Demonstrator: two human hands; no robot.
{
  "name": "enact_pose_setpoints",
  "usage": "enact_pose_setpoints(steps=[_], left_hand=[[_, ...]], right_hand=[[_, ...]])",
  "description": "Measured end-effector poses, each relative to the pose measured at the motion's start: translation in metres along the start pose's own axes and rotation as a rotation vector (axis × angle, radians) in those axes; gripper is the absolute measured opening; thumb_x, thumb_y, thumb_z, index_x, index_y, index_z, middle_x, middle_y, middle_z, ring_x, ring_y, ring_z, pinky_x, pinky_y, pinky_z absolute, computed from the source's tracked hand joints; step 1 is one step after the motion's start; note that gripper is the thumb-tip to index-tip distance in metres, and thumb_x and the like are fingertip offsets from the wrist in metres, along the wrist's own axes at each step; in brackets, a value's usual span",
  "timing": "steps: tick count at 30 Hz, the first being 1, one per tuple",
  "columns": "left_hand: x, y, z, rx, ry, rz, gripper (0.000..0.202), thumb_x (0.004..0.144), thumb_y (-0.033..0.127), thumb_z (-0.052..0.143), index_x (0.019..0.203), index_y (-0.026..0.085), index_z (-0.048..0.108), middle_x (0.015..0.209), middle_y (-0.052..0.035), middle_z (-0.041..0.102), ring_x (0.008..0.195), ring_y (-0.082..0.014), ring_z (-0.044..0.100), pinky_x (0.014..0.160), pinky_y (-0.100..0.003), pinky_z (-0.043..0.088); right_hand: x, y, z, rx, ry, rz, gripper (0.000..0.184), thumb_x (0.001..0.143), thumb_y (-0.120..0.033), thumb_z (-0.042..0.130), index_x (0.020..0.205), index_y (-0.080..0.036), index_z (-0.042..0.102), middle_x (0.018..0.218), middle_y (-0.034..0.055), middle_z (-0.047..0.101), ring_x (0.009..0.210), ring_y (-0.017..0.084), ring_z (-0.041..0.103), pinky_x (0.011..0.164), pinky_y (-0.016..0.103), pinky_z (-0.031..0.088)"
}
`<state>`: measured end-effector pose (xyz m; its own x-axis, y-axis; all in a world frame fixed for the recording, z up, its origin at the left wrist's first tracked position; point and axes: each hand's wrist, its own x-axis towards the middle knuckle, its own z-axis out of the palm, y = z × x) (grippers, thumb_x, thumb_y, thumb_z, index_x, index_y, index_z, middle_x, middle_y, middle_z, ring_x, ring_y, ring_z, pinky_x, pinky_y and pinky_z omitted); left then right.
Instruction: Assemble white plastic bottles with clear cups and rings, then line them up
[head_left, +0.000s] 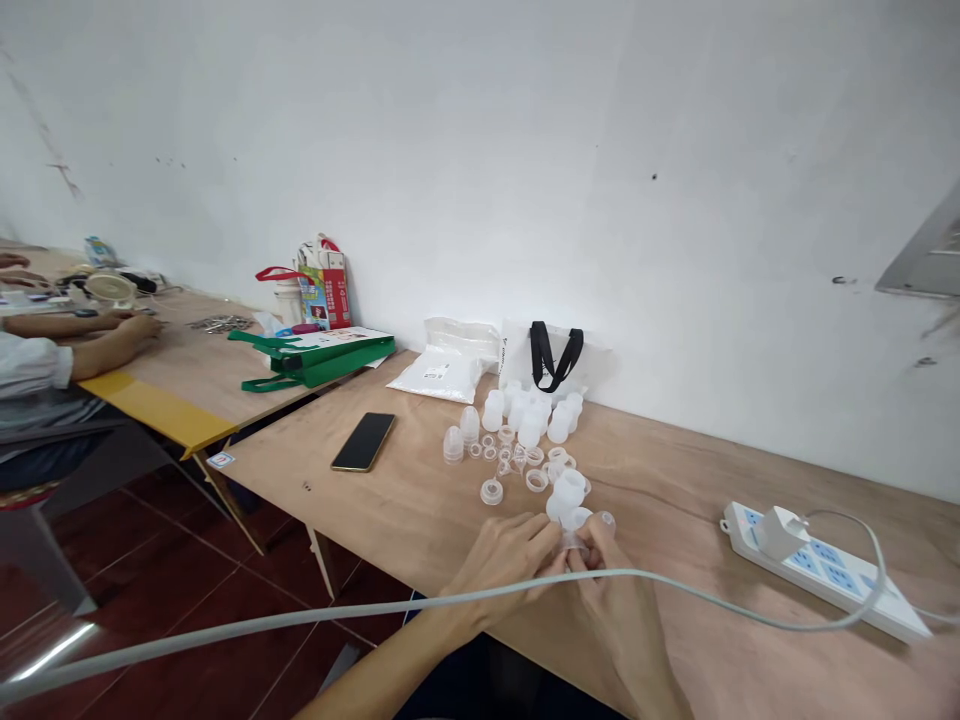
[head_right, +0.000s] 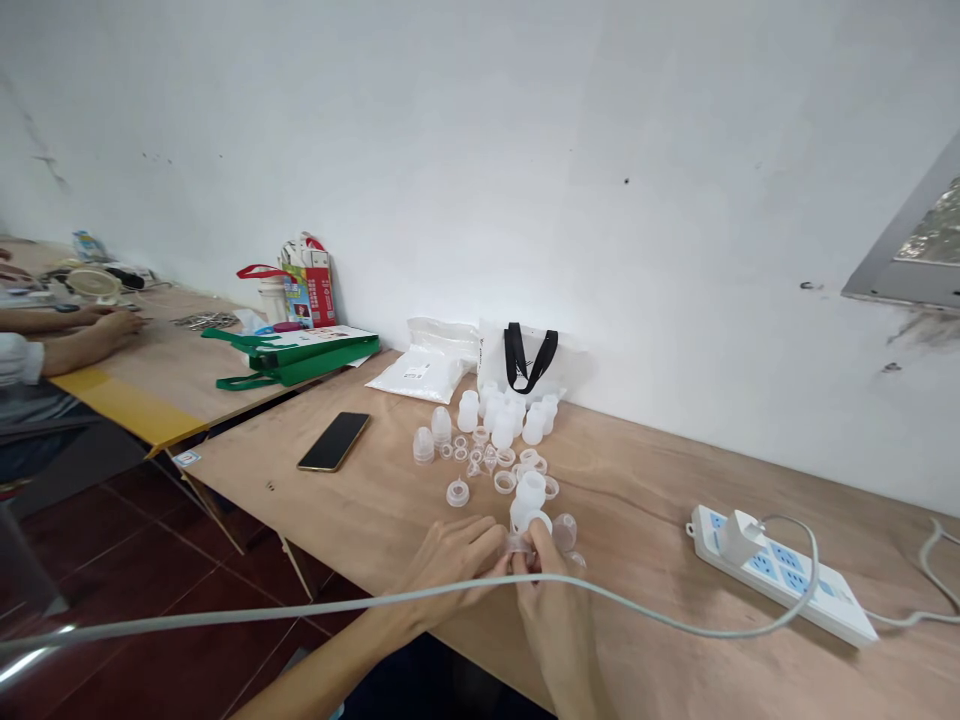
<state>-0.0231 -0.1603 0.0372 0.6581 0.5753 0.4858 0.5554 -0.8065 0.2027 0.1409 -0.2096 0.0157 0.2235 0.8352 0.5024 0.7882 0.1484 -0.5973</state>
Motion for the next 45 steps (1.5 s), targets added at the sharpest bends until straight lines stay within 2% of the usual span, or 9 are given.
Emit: enact_pose_setpoints(steps=[6,12,16,21,24,29,33,39,45], left_hand=[[0.001,-0.004,-0.004,-0.043,0.002,-0.019,0.018,0.1,0.03,0.055,0.085,0.02,0.054,0.083,0.0006,0.068,0.074,-0.015,0.062,0.06,-0.027,0.031],[0.002,-0.007,-0.009,-0.138,0.063,-0.087,0.017,0.101,0.028,0.051,0.086,0.02,0.055,0.078,0.0019,0.063,0.069,-0.013,0.057,0.06,-0.025,0.03],[0.004,-0.005,-0.007,-0.183,0.065,-0.086,0.021,0.102,0.028,0.049,0.083,0.02,0.053,0.077,0.0026,0.06,0.066,-0.012,0.054,0.059,-0.025,0.028],[0.004,-0.002,-0.005,-0.248,0.048,-0.176,0.023,0.099,0.027,0.052,0.078,0.02,0.052,0.071,0.0038,0.057,0.061,-0.0107,0.049,0.058,-0.026,0.027],[0.004,-0.002,-0.009,-0.315,0.057,-0.22,0.021,0.096,0.028,0.055,0.077,0.019,0.052,0.07,0.0041,0.057,0.06,-0.0103,0.048,0.058,-0.025,0.029],[0.003,-0.001,-0.021,-0.429,-0.024,-0.243,0.025,0.103,0.038,0.047,0.086,0.02,0.055,0.069,0.0045,0.06,0.059,-0.0112,0.053,0.058,-0.024,0.031],[0.004,0.002,-0.021,-0.362,-0.054,-0.27,0.027,0.106,0.04,0.043,0.09,0.021,0.053,0.074,0.0031,0.064,0.062,-0.0138,0.058,0.059,-0.026,0.031],[0.003,0.005,-0.018,-0.258,-0.079,-0.259,0.029,0.108,0.036,0.039,0.086,0.021,0.049,0.073,0.0025,0.063,0.061,-0.0153,0.055,0.056,-0.027,0.025],[0.005,0.005,-0.019,-0.245,-0.098,-0.273,0.028,0.107,0.035,0.044,0.084,0.021,0.053,0.074,0.003,0.062,0.058,-0.0139,0.051,0.055,-0.028,0.022]], right_hand=[[0.005,-0.006,-0.008,0.222,-0.135,0.052,0.02,0.09,-0.041,0.058,0.077,-0.027,0.053,0.065,-0.0023,0.062,0.055,0.016,0.058,0.054,0.027,0.044],[0.008,-0.015,-0.023,0.512,-0.261,0.13,0.034,0.094,-0.059,0.06,0.101,-0.026,0.065,0.093,0.0049,0.075,0.068,0.018,0.067,0.057,0.027,0.054],[0.007,-0.011,-0.021,0.452,-0.245,0.103,0.035,0.096,-0.059,0.058,0.092,-0.025,0.065,0.091,0.0069,0.076,0.077,0.022,0.071,0.068,0.031,0.059],[0.006,-0.009,-0.018,0.349,-0.196,0.083,0.035,0.097,-0.059,0.055,0.097,-0.027,0.069,0.089,0.0054,0.076,0.073,0.021,0.07,0.067,0.031,0.058],[0.008,-0.012,-0.019,0.439,-0.245,0.103,0.036,0.096,-0.06,0.057,0.102,-0.027,0.071,0.091,0.0054,0.076,0.077,0.021,0.072,0.066,0.03,0.059],[0.011,-0.014,-0.026,0.554,-0.244,0.102,0.038,0.094,-0.058,0.061,0.111,-0.026,0.072,0.098,0.0064,0.078,0.061,0.017,0.068,0.055,0.027,0.058],[0.009,-0.016,-0.023,0.519,-0.236,0.077,0.036,0.095,-0.057,0.059,0.109,-0.027,0.072,0.099,0.0055,0.076,0.061,0.017,0.067,0.055,0.027,0.057],[0.005,-0.019,-0.016,0.358,-0.175,0.051,0.033,0.101,-0.055,0.049,0.109,-0.03,0.069,0.104,0.0041,0.075,0.083,0.02,0.07,0.074,0.031,0.057],[0.005,-0.019,-0.017,0.31,-0.167,0.03,0.032,0.102,-0.052,0.048,0.102,-0.027,0.067,0.091,0.0029,0.074,0.072,0.018,0.067,0.067,0.028,0.053]])
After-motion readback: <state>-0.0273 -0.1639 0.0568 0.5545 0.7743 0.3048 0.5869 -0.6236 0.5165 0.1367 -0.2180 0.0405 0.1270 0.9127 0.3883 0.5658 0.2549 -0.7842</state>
